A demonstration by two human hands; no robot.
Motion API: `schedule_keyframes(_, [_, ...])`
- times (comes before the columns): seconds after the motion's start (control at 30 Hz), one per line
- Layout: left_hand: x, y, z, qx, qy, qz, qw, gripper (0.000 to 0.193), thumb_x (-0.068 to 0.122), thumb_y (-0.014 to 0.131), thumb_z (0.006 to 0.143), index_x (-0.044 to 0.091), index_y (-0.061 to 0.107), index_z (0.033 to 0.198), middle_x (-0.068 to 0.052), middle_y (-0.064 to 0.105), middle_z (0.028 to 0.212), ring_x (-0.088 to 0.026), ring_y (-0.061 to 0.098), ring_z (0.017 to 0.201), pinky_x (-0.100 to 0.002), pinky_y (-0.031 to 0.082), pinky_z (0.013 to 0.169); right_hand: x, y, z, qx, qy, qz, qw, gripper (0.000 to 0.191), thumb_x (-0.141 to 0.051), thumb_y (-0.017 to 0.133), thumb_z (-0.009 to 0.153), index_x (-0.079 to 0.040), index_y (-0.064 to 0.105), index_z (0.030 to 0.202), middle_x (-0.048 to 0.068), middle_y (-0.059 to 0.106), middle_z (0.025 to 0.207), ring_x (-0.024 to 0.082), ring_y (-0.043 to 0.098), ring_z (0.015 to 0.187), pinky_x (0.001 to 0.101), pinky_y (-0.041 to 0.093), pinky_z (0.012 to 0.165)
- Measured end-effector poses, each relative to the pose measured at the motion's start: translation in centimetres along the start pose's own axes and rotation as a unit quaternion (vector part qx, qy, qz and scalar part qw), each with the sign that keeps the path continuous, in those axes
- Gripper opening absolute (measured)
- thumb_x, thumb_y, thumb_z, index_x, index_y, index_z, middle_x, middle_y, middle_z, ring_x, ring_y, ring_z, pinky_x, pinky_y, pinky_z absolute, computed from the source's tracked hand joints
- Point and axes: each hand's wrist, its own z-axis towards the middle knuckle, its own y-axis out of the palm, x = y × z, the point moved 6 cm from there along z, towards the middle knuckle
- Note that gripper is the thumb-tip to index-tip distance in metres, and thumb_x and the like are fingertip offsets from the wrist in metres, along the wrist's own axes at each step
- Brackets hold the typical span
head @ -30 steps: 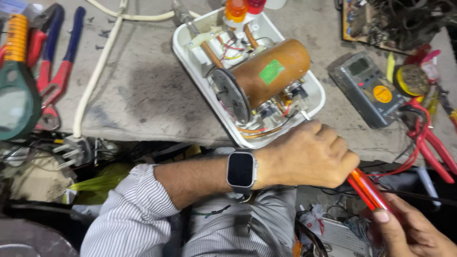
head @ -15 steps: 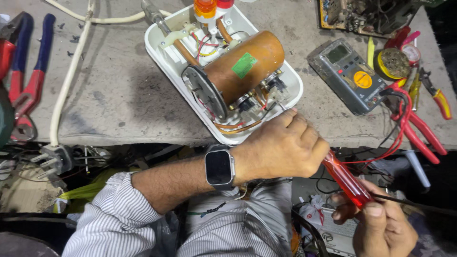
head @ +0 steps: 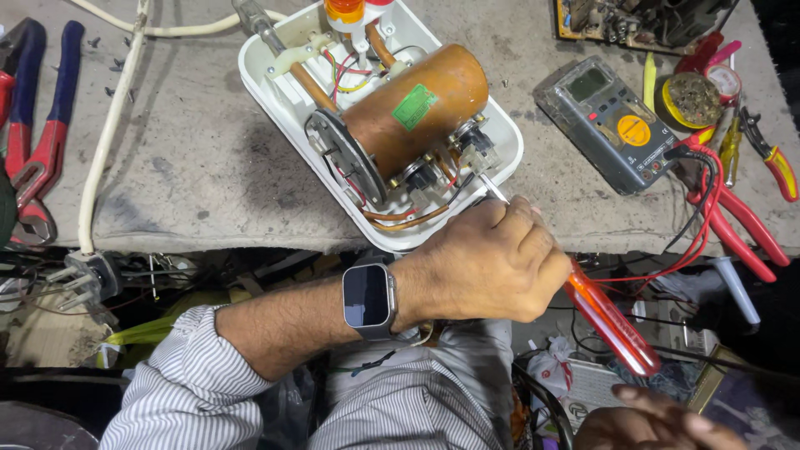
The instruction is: The person uses a screwdriver to remove screws from a white plastic housing containing a cylindrical motor and wires. They then handle a small black component and later plug in a white portable fan, pressing its buttons to test operation.
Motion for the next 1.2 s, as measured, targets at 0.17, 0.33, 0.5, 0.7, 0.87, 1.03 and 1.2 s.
schedule_keyframes(0.17, [-0.1, -0.6, 0.0, 0.010, -0.017, -0.043, 0.999, 0.019, 0.021, 0.069, 0.080, 0.010, 0.054, 0.076, -0.004, 0.052, 0.073, -0.023, 0.059, 0.077, -0.035, 0.044, 0.064, 1.3, 0.5, -1.6, -0.009, 0.030, -0.090, 0.995, 0.036, -0.015, 0.058, 0.105, 0.003, 0.054, 0.135, 0.019, 0.068, 0.099, 0.020, 0.065, 0.078, 0.0309, 0.054, 0.072])
schedule_keyframes(0.33, [-0.4, -1.5, 0.5, 0.026, -0.033, -0.016, 0.999, 0.013, 0.020, 0.068, 0.084, 0.008, 0.061, 0.083, -0.006, 0.059, 0.082, -0.024, 0.064, 0.084, -0.035, 0.050, 0.072, 1.3, 1.7, 0.3, -0.066, 0.154, -0.208, 0.964, 0.029, -0.014, 0.059, 0.105, 0.004, 0.066, 0.128, 0.015, 0.069, 0.085, 0.018, 0.060, 0.066, 0.0299, 0.049, 0.063])
schedule_keyframes(0.5, [-0.4, -1.5, 0.7, 0.036, -0.026, 0.054, 0.998, 0.037, 0.026, 0.061, 0.078, -0.002, 0.071, 0.102, -0.016, 0.071, 0.101, -0.029, 0.069, 0.102, -0.040, 0.055, 0.094, -2.1, 5.1, 1.7, -0.188, -0.123, -0.285, 0.932, 0.019, 0.001, 0.071, 0.096, 0.000, 0.064, 0.113, 0.027, 0.061, 0.107, 0.025, 0.062, 0.093, 0.0317, 0.052, 0.087])
schedule_keyframes(0.7, [-0.3, 0.4, 0.0, -0.060, -0.011, 0.012, 0.998, 0.035, 0.026, 0.064, 0.085, -0.006, 0.071, 0.097, -0.022, 0.071, 0.092, -0.037, 0.070, 0.093, -0.048, 0.054, 0.094, -0.4, 3.5, 3.2, -0.149, 0.150, -0.080, 0.974, 0.034, -0.014, 0.068, 0.096, -0.006, 0.070, 0.129, 0.015, 0.073, 0.106, 0.013, 0.066, 0.084, 0.0225, 0.056, 0.077])
schedule_keyframes(0.87, [-0.6, -0.1, -0.1, -0.026, -0.042, -0.004, 0.999, 0.038, 0.025, 0.062, 0.085, -0.006, 0.071, 0.105, -0.021, 0.071, 0.100, -0.035, 0.070, 0.100, -0.046, 0.054, 0.098, -0.8, 4.3, 3.5, -0.202, 0.086, -0.261, 0.940, 0.027, -0.003, 0.072, 0.094, 0.003, 0.071, 0.120, 0.019, 0.073, 0.096, 0.019, 0.066, 0.079, 0.0274, 0.053, 0.073])
schedule_keyframes(1.03, [-0.3, 0.4, -0.1, -0.044, -0.027, 0.023, 0.998, 0.033, 0.027, 0.063, 0.084, -0.003, 0.070, 0.095, -0.021, 0.072, 0.093, -0.036, 0.071, 0.095, -0.047, 0.056, 0.093, -2.0, 5.0, 3.3, -0.237, -0.002, -0.203, 0.950, 0.024, -0.009, 0.073, 0.097, 0.001, 0.068, 0.118, 0.018, 0.069, 0.110, 0.016, 0.067, 0.092, 0.0230, 0.054, 0.082])
schedule_keyframes(1.2, [-0.3, 1.4, -0.3, -0.042, -0.031, -0.030, 0.998, 0.022, 0.023, 0.066, 0.090, 0.001, 0.068, 0.086, -0.019, 0.071, 0.085, -0.038, 0.072, 0.089, -0.050, 0.056, 0.085, 0.6, 2.4, 3.7, -0.183, 0.247, -0.200, 0.930, 0.035, -0.008, 0.065, 0.095, -0.005, 0.073, 0.129, 0.017, 0.075, 0.096, 0.017, 0.063, 0.066, 0.0273, 0.052, 0.063])
